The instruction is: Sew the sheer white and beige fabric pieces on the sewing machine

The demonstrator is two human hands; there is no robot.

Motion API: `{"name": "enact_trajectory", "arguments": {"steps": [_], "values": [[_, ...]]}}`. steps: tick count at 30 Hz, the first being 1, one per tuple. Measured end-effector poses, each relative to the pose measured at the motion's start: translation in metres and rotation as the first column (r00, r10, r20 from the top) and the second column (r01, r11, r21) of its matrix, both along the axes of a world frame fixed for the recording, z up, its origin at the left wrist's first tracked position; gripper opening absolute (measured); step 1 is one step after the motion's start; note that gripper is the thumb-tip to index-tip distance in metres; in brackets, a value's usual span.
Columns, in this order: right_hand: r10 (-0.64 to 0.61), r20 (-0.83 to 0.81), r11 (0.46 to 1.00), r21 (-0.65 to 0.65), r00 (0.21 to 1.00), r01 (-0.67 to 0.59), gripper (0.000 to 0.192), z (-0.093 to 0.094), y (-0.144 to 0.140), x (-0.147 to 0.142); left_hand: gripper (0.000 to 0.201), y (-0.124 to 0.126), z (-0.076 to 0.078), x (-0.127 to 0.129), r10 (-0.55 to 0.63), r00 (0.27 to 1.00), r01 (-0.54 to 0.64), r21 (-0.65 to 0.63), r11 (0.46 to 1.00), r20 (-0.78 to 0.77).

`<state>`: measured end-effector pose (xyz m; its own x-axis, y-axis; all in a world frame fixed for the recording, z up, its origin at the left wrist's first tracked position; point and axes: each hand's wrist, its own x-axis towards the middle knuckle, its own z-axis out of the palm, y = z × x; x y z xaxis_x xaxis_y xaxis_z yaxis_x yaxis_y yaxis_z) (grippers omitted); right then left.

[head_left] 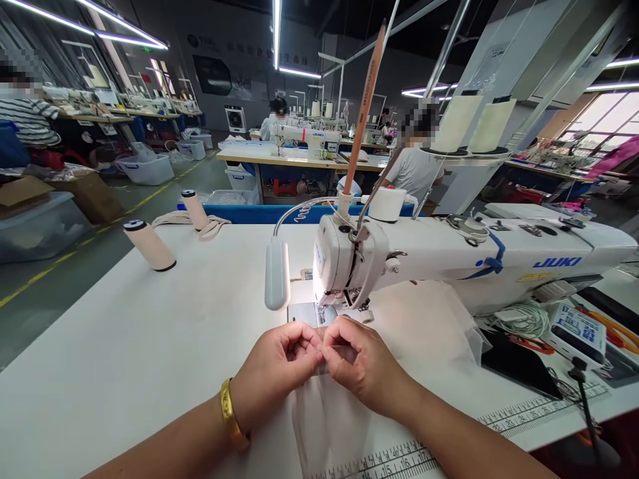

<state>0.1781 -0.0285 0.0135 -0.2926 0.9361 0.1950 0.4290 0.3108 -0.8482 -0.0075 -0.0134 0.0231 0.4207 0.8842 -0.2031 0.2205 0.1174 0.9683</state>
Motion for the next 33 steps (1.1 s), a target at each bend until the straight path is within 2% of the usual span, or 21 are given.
{"name": "enact_trajectory", "arguments": {"steps": [11,15,18,20,22,26,29,31,33], "values": [[-0.011,0.047,0.999,0.046,0.999,0.009,0.015,-0.008,-0.001,0.002,0.034,0.000,-0.005,-0.002,0.035,0.999,-0.034,0.047,0.998,-0.017],[-0.023,0.042,0.998,0.053,0.999,0.021,0.015,-0.009,-0.002,0.002,0.034,0.000,-0.004,0.000,0.068,0.998,-0.068,0.001,0.998,0.016],[-0.027,0.047,0.999,0.047,0.999,0.025,0.013,-0.008,-0.002,0.001,0.033,0.000,-0.002,0.000,0.044,0.998,-0.043,-0.025,0.999,0.039],[-0.039,0.061,0.998,0.041,0.997,0.036,0.013,-0.008,-0.002,0.000,0.029,0.001,-0.001,0.000,0.013,1.000,-0.012,0.016,1.000,-0.025],[-0.062,0.080,0.998,0.032,0.995,0.059,0.013,-0.009,-0.001,-0.001,0.028,0.003,-0.001,0.001,0.012,0.988,0.009,0.134,0.991,-0.154],[-0.118,0.191,0.992,0.064,0.974,0.107,0.015,-0.016,0.004,-0.004,0.021,0.008,-0.006,0.003,0.108,0.881,0.090,0.387,0.918,-0.460],[-0.156,0.331,0.985,0.119,0.931,0.123,0.019,-0.021,0.009,-0.006,0.009,0.011,-0.013,0.004,0.184,0.815,0.133,0.486,0.864,-0.549],[-0.177,0.388,0.982,0.134,0.905,0.134,0.022,-0.023,0.011,-0.006,0.002,0.012,-0.019,0.004,0.245,0.816,0.154,0.605,0.781,-0.524],[-0.196,0.414,0.978,0.148,0.889,0.146,0.024,-0.024,0.012,-0.007,0.009,0.012,-0.025,0.003,0.274,0.838,0.206,0.740,0.640,-0.471]]}}
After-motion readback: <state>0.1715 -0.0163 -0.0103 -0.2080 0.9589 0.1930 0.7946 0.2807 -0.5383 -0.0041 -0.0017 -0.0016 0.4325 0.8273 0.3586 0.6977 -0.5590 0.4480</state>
